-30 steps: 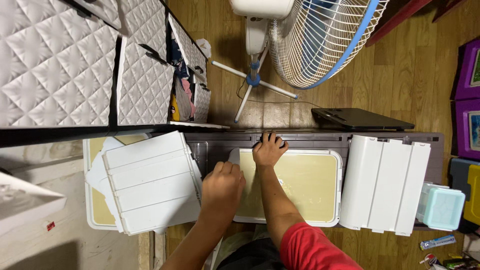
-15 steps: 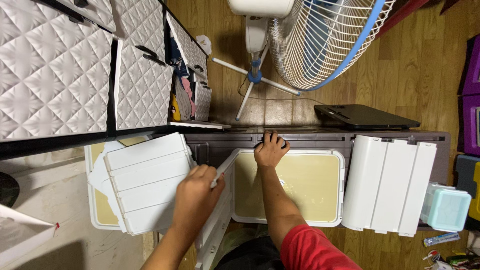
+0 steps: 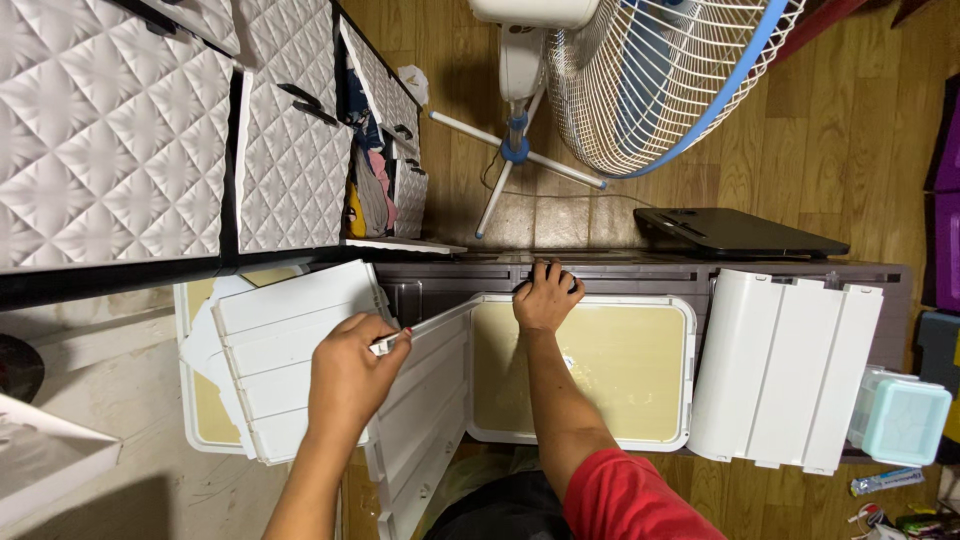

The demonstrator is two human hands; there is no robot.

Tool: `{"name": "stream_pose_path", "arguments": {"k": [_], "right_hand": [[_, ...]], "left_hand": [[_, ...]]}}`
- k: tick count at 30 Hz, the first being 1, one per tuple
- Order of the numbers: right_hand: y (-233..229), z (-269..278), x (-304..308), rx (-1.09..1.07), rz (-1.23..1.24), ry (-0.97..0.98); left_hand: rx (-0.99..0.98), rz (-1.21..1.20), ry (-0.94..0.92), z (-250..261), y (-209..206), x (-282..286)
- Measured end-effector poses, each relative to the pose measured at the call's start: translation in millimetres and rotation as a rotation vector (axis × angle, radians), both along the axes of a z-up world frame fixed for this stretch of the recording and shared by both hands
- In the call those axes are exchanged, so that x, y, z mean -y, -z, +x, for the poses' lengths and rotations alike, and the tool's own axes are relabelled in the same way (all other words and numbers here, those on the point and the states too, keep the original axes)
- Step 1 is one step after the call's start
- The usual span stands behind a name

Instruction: The person assembles a white plastic storage container by placing the base on a table, inserting a white divider, and attaching the side panels. They then place a lid on top and secure the container by snapping the panels into place.

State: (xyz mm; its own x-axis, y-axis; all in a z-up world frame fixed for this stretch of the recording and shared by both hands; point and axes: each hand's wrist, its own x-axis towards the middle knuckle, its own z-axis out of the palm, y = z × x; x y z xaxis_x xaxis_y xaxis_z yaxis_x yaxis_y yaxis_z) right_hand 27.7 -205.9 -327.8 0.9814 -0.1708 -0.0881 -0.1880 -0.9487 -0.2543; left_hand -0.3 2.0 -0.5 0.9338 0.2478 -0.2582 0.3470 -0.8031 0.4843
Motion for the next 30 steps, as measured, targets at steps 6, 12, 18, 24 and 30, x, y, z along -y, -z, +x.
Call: {"name": "stream_pose_path", "arguments": {"k": [6, 12, 18, 24, 30], "right_hand": [[0, 0, 1, 0.029, 0.003, -0.012], [2, 0, 0, -0.006, -0.005, -0.011], [0, 1, 1, 0.003, -0.003, -0.010], [-3, 1, -2, 0.137, -0.021, -0.015], [0, 1, 1, 0.047, 0.005, -0.010]], "left_hand": [[0.052, -0.060, -0.026, -1, 2, -11], [-0.058, -0.087, -0.136, -3, 5, -22], [-0.033, -0.002, -0.066, -9, 16, -13], [0.079, 0.072, 0.173, -19, 22, 30], [0.191, 0.011, 0.287, -24, 9, 70]]}}
